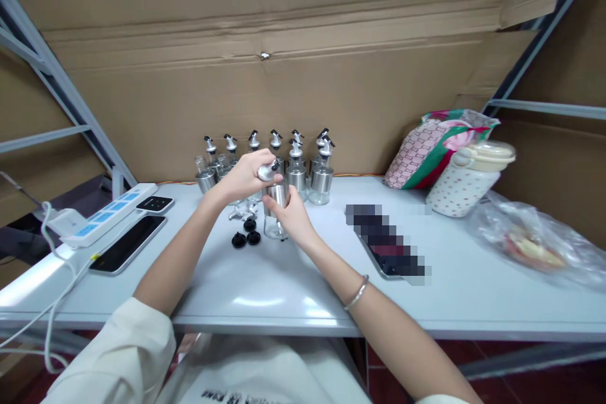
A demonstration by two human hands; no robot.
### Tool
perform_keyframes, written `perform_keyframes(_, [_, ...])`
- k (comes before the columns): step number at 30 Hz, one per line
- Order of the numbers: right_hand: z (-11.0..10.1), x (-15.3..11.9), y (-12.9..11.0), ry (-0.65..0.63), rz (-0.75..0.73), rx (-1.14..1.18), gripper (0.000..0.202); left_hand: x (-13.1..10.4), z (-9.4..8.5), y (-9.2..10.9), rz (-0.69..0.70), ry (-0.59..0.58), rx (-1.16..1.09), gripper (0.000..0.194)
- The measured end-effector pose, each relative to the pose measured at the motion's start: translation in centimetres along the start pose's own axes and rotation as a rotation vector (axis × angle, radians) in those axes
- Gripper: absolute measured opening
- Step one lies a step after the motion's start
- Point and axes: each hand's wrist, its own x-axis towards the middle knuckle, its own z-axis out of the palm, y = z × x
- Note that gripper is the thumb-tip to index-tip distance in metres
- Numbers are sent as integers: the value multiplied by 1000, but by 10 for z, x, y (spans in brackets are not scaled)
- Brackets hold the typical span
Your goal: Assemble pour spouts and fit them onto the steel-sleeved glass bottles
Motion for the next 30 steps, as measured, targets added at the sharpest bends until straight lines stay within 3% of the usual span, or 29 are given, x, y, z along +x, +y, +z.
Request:
perform_keyframes(4, [-6, 8, 3, 178, -173, 94, 42, -1, -1, -5, 90, 93, 33, 15])
perform_keyframes(7, [-17, 15, -1, 362, -190, 186, 34, -1, 1, -12, 121, 122, 100, 11])
perform_keyframes(9, [-23, 18, -3, 412, -179, 197, 31, -2, 5, -19, 106, 96, 156, 17])
perform_keyframes(16, [-25, 23, 5, 355, -108, 54, 30, -9, 22, -40, -22, 5, 285, 21])
perform_keyframes(23, [-28, 30, 8, 279, 364, 340, 31, -12, 36, -49, -71, -53, 325, 22])
perform_keyframes(30, [-24, 33, 15, 313, 419, 408, 36, -14, 40, -53, -87, -61, 358, 21])
